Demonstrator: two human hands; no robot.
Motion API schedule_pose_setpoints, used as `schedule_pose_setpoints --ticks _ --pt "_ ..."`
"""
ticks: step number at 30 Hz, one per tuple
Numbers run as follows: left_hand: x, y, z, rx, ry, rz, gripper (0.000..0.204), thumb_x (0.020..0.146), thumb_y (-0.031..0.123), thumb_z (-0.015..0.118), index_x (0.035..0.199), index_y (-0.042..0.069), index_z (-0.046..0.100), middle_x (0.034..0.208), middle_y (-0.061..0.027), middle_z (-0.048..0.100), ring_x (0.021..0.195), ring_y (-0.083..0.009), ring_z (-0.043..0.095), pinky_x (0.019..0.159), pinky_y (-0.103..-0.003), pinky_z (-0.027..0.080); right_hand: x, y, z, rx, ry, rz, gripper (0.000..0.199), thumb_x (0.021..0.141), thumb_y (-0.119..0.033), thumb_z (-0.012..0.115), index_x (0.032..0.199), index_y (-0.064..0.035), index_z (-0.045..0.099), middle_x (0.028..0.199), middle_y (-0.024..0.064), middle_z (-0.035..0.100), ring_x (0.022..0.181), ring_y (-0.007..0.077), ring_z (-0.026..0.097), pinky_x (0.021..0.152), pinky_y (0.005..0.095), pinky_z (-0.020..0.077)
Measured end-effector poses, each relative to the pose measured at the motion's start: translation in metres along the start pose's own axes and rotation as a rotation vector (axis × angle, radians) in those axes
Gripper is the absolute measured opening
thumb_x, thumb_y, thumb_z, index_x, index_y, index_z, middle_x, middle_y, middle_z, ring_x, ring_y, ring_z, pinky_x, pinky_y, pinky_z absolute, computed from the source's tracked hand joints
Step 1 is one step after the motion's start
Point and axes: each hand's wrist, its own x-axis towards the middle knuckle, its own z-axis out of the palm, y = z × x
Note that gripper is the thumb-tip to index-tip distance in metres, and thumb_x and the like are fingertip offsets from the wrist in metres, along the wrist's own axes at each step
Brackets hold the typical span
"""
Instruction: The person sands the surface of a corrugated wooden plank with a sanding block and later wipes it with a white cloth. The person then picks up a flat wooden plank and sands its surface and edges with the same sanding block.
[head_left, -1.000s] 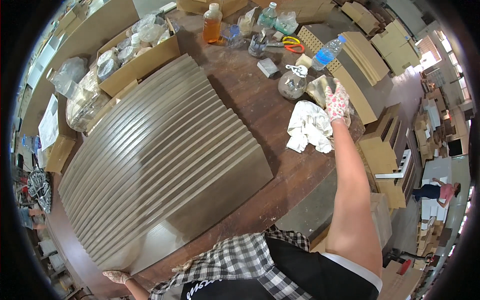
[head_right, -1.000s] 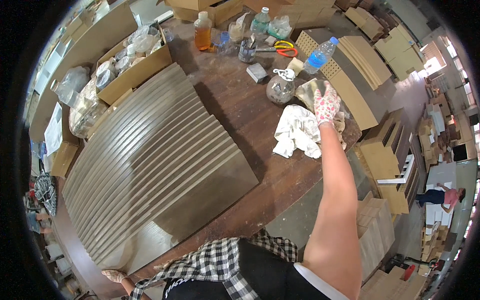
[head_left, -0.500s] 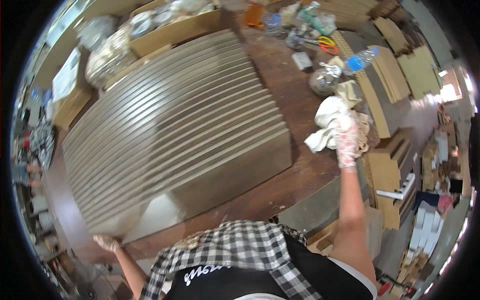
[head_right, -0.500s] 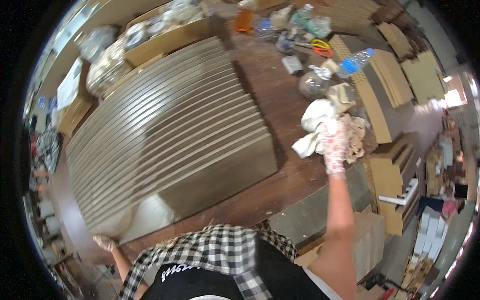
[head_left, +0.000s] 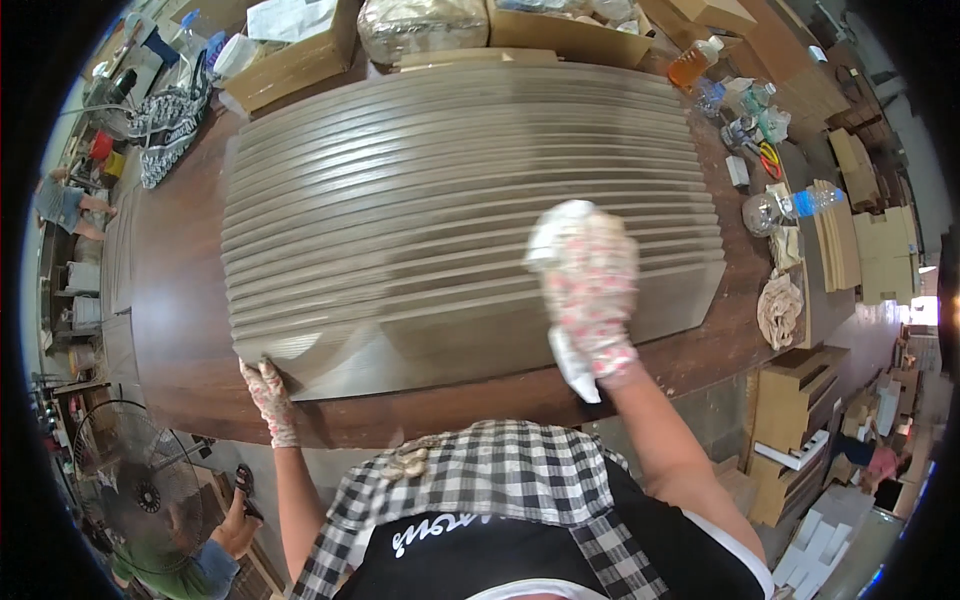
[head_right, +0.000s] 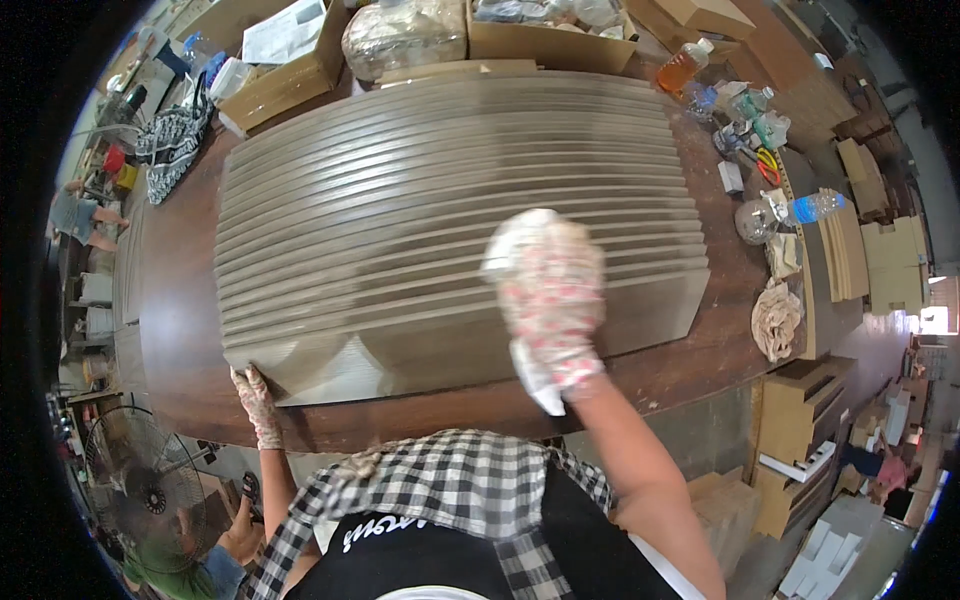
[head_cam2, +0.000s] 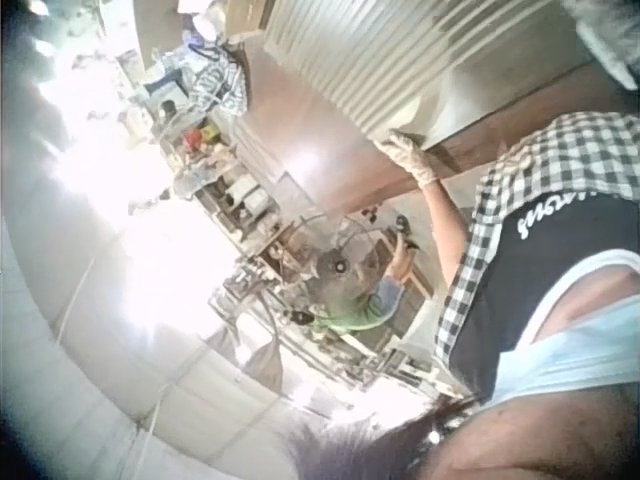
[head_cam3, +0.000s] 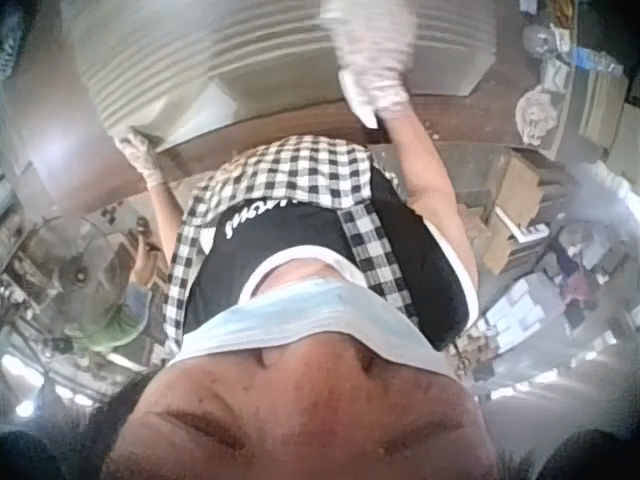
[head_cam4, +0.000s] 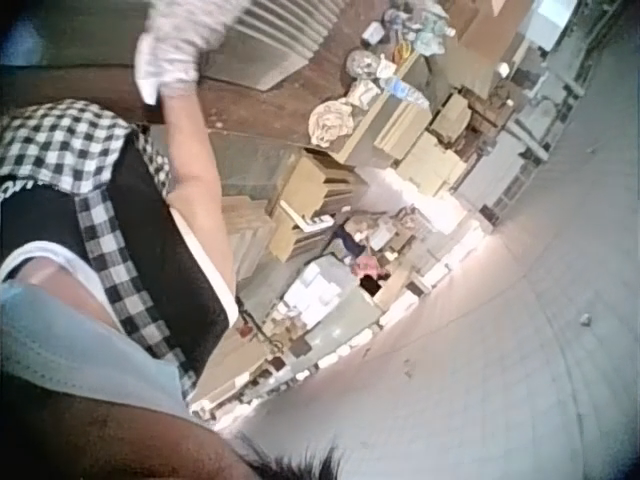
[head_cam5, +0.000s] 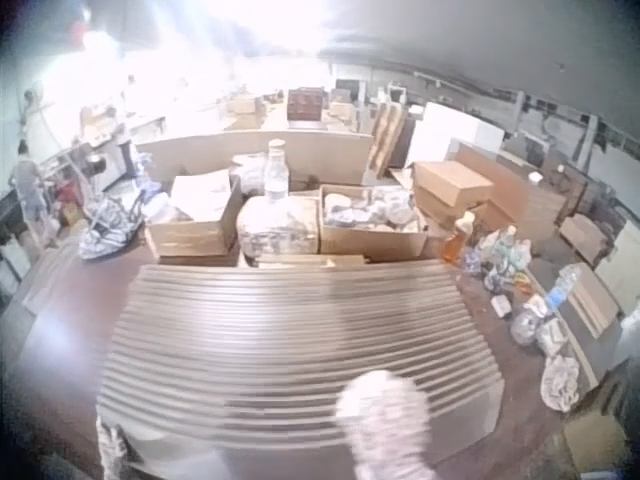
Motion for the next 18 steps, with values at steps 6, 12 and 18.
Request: schedule_pose_setpoints --ticks 6,12,18 --pt "-0.001 0.04 0.0 0.097 -0.142 0.123 0.048 0.093 0.025 0.057 0.13 -0.004 0.045 0.116 -0.0165 0.057 0.103 -0.0252 0.054 0.091 -0.035 0.042 0.052 -0.229 0.038 0.027 -0.122 -0.425 0.056 0.087 -0.016 0.045 0.141 -0.0026 0.036 0.151 0.0116 0.03 0.138 0.0264 0.03 0.115 0.0365 0.0243" --pt "0.001 0.01 -0.018 -0.211 -0.061 0.039 0.054 0.087 0.014 0.058 0.134 -0.004 0.041 0.124 -0.0185 0.053 0.109 -0.0259 0.052 0.095 -0.035 0.04 0.036 -0.053 0.006 0.166 0.046 0.071 0.052 0.092 -0.032 0.044 0.133 0.0004 0.044 0.136 0.0182 0.046 0.13 0.027 0.042 0.111 0.0381 0.0297" --pt "0.0 0.013 -0.005 -0.201 -0.148 -0.015 0.059 0.086 0.022 0.054 0.133 -0.01 0.039 0.125 -0.0243 0.052 0.108 -0.0312 0.053 0.096 -0.039 0.039 0.032 0.132 -0.029 -0.32 -0.234 0.119 0.043 0.095 -0.021 0.04 0.135 -0.0046 0.043 0.143 0.014 0.04 0.135 0.0254 0.033 0.115 0.0383 0.0215"
